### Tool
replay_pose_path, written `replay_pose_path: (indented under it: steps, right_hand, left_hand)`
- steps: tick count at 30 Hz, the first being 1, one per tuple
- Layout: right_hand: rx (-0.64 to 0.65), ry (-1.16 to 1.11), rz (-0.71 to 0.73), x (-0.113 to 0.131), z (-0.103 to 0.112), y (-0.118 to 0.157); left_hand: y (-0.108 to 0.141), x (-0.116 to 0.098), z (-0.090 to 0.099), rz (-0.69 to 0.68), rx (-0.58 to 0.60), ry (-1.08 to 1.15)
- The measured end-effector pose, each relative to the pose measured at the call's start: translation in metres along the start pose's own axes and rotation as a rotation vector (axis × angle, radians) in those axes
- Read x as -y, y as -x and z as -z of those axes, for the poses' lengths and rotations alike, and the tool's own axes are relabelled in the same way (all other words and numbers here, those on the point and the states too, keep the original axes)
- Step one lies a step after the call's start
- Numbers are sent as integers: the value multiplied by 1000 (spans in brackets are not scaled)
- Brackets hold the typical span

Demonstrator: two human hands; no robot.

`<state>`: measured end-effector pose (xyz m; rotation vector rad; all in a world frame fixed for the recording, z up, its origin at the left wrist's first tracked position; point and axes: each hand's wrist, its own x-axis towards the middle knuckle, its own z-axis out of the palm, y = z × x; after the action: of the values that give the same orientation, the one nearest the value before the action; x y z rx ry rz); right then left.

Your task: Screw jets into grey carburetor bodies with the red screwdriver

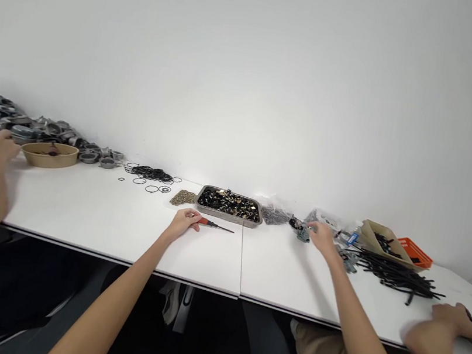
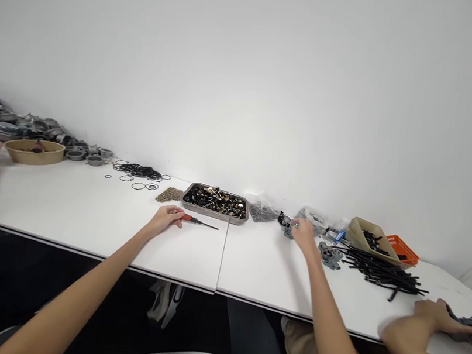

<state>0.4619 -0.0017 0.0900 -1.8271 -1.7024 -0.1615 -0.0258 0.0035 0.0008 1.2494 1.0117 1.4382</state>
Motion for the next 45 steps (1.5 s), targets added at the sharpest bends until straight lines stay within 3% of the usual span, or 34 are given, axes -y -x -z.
replay_pose_path:
  steps: [5, 9, 20, 28, 36, 42, 45]
  right_hand:
    - [-13, -167, 43, 68, -80, 27]
    - [0, -241, 0, 87, -113, 51]
    - [177, -69, -111, 91, -123, 54]
    - [243, -31, -124, 90, -120, 53]
    - [252, -30, -132, 94, -116, 55]
    - [256, -23, -120, 95, -114, 56]
    - [252, -20, -109, 95, -114, 56]
  left_hand:
    - [-2, 4, 4, 0, 22, -41]
    - [-3, 3, 6, 3, 46, -51]
    - [5, -1, -1, -58, 62, -91]
    - [1, 4, 0, -213, -17, -381]
    - [1, 6, 0, -320, -10, -655]
    - [6, 8, -1, -382, -126, -792]
    - [3, -6, 5, -407, -225, -868]
